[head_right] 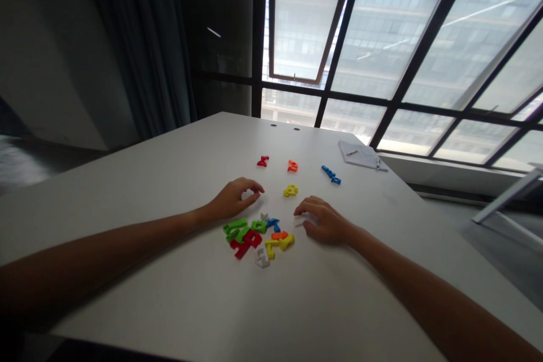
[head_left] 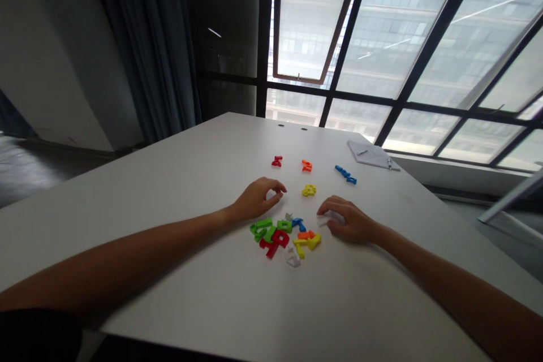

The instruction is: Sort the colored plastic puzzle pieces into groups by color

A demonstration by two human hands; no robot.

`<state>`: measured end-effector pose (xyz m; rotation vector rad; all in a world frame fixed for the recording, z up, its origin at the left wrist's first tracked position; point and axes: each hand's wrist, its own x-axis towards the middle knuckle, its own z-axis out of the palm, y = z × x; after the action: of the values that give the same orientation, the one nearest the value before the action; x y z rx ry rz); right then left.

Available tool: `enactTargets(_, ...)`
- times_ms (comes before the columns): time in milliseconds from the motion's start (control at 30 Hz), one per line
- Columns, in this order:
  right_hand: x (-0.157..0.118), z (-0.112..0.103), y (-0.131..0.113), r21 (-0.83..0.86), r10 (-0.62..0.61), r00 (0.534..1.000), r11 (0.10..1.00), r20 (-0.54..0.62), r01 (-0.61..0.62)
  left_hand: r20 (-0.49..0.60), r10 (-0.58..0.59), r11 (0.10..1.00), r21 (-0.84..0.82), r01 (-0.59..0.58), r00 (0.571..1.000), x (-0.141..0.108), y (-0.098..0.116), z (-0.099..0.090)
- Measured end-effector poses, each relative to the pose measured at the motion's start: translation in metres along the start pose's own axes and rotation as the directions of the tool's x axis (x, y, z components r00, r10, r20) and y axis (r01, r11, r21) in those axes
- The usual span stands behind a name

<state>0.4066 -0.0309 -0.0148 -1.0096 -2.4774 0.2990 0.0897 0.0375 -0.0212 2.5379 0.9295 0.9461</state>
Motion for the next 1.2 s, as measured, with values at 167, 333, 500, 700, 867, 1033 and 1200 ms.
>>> enactTargets(167, 0.003, 0.008, -0.012, 0.029, 0.075, 0.997, 0.997, -0.022, -0.074, 0.054, 0.021, 0.999, -0.051, -0.019, 0.998, -0.001, 0.005, 0.0)
enactTargets(333, 0.015, 0.025, -0.028, 0.188, 0.238, 0.933, 0.963, -0.271, -0.191, 0.05, 0.042, 0.992, -0.124, -0.036, 0.998, -0.003, 0.023, -0.001)
enactTargets(500, 0.019, 0.035, -0.052, 0.192, 0.157, 0.891, 0.978, -0.426, -0.08, 0.053, 0.169, 0.981, -0.103, -0.163, 0.984, -0.004, 0.042, -0.008)
enactTargets(700, 0.014, 0.039, -0.065, 0.087, 0.038, 0.869, 0.996, -0.493, 0.006, 0.043, 0.251, 0.967, -0.054, -0.249, 0.967, -0.007, 0.046, -0.01)
enactTargets(867, 0.013, 0.042, -0.063, 0.074, 0.034, 0.847, 0.997, -0.531, 0.006, 0.021, 0.297, 0.955, -0.01, -0.297, 0.955, -0.008, 0.046, -0.011)
enactTargets(1033, 0.012, 0.043, -0.063, 0.054, 0.016, 0.844, 0.998, -0.536, 0.015, 0.012, 0.305, 0.952, 0.025, -0.305, 0.952, -0.009, 0.046, -0.011)
enactTargets(1200, 0.012, 0.043, -0.063, 0.071, 0.031, 0.836, 0.997, -0.547, 0.01, 0.008, 0.318, 0.947, 0.052, -0.318, 0.948, -0.009, 0.046, -0.009)
